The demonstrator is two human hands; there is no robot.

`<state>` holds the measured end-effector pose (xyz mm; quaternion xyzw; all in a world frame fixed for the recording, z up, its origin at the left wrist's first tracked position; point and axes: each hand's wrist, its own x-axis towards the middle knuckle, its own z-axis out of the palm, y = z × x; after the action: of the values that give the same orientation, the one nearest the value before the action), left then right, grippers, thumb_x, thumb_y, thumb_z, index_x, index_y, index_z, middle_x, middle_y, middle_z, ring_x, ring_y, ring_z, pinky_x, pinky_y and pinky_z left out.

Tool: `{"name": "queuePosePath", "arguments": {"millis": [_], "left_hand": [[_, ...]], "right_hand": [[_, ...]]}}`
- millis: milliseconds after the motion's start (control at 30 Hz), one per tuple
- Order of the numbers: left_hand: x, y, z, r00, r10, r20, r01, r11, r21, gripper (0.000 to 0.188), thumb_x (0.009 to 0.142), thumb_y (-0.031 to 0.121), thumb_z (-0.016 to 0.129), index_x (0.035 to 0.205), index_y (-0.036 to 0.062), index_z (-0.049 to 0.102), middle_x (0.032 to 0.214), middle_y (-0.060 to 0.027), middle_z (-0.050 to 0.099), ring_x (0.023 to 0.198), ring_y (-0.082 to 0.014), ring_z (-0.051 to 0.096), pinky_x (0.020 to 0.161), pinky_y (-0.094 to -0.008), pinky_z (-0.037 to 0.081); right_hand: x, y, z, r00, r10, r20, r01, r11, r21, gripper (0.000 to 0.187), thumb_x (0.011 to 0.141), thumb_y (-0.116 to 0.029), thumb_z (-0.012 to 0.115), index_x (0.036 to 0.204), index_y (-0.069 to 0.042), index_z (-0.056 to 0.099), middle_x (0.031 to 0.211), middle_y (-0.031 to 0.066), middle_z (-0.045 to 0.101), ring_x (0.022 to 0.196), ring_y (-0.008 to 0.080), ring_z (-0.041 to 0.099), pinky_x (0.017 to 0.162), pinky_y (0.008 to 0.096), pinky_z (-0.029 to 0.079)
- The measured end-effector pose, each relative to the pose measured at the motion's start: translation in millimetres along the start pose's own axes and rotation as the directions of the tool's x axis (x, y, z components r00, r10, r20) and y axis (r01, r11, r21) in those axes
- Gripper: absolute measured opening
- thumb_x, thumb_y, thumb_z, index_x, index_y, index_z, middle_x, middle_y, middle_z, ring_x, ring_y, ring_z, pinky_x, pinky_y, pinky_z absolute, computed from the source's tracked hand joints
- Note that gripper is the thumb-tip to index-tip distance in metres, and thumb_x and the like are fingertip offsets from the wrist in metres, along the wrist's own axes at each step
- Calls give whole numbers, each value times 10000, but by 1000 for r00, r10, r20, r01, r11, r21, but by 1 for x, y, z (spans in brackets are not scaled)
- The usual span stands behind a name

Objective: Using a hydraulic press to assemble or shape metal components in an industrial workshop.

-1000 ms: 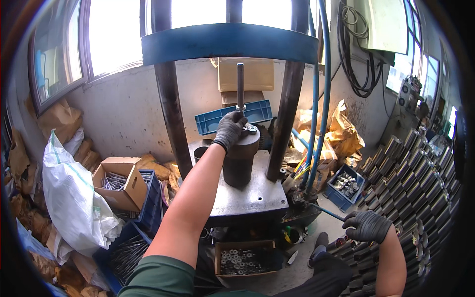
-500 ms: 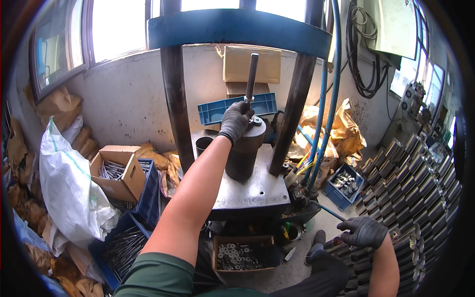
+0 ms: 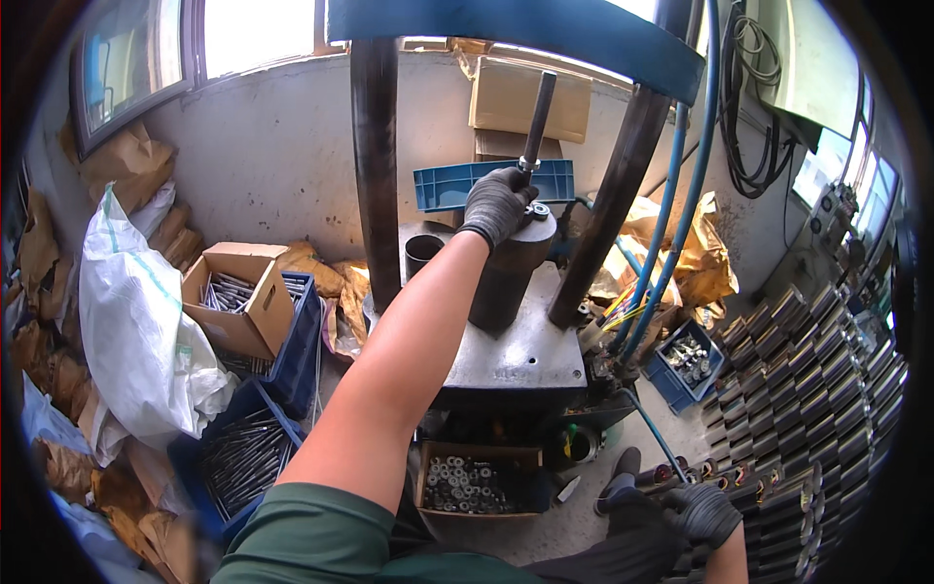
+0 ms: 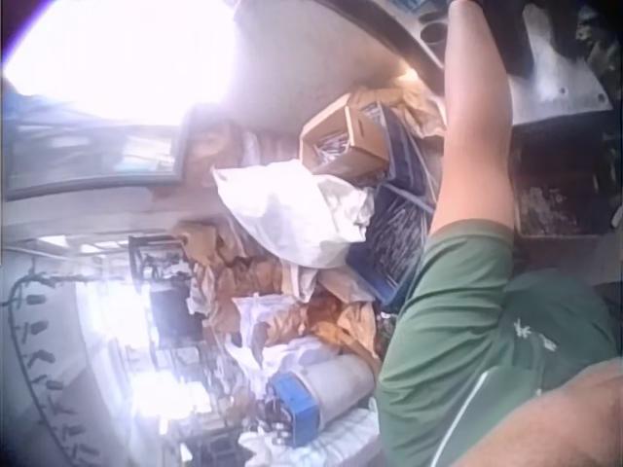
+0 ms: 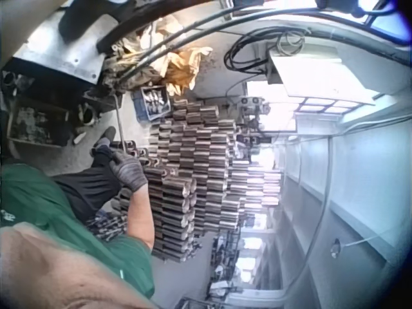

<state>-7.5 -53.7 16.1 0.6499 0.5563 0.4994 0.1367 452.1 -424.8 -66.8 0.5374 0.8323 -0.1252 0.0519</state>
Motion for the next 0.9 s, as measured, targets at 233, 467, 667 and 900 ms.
{"name": "queuePosePath", "arguments": {"millis": [233, 467, 667, 900], "left_hand": [[-6, 9, -3, 999, -45, 19, 46, 999, -15, 259, 924, 294, 776, 1117, 123, 763, 1068, -144, 766, 1022, -342, 722, 922, -451, 548], [-3, 7, -3, 998, -62, 16, 62, 998, -6, 258, 922, 299, 774, 1124, 138, 767, 1076, -141, 768, 1029, -338, 723, 925, -451, 547], [-3, 6, -2, 998, -56, 6, 56, 998, 0, 267, 933, 315, 757, 1120, 123, 764, 1055, -138, 768, 1011, -328, 725, 922, -436, 545], [-6, 10, -4, 1000, -25, -3, 25, 999, 38, 278, 932, 322, 752, 1109, 107, 764, 1055, -138, 768, 1008, -326, 727, 927, -423, 543]], "right_hand": [[-4, -15, 5, 994, 37, -104, -38, 999, -9, 224, 822, -316, 717, 910, -111, 734, 814, 154, 711, 789, 380, 709, 726, 483, 574], [-8, 15, 22, 942, -319, -109, 278, 918, -284, 201, 839, -292, 727, 841, -94, 696, 767, 153, 681, 750, 385, 692, 664, 505, 556], [-2, -19, -3, 993, -50, -103, 39, 993, -109, 197, 849, -293, 727, 835, -97, 733, 770, 150, 706, 734, 377, 703, 676, 489, 568], [1, -20, -17, 999, 22, -26, -20, 999, 47, 258, 851, -319, 714, 956, -95, 788, 849, 160, 746, 806, 373, 732, 744, 453, 592]]}}
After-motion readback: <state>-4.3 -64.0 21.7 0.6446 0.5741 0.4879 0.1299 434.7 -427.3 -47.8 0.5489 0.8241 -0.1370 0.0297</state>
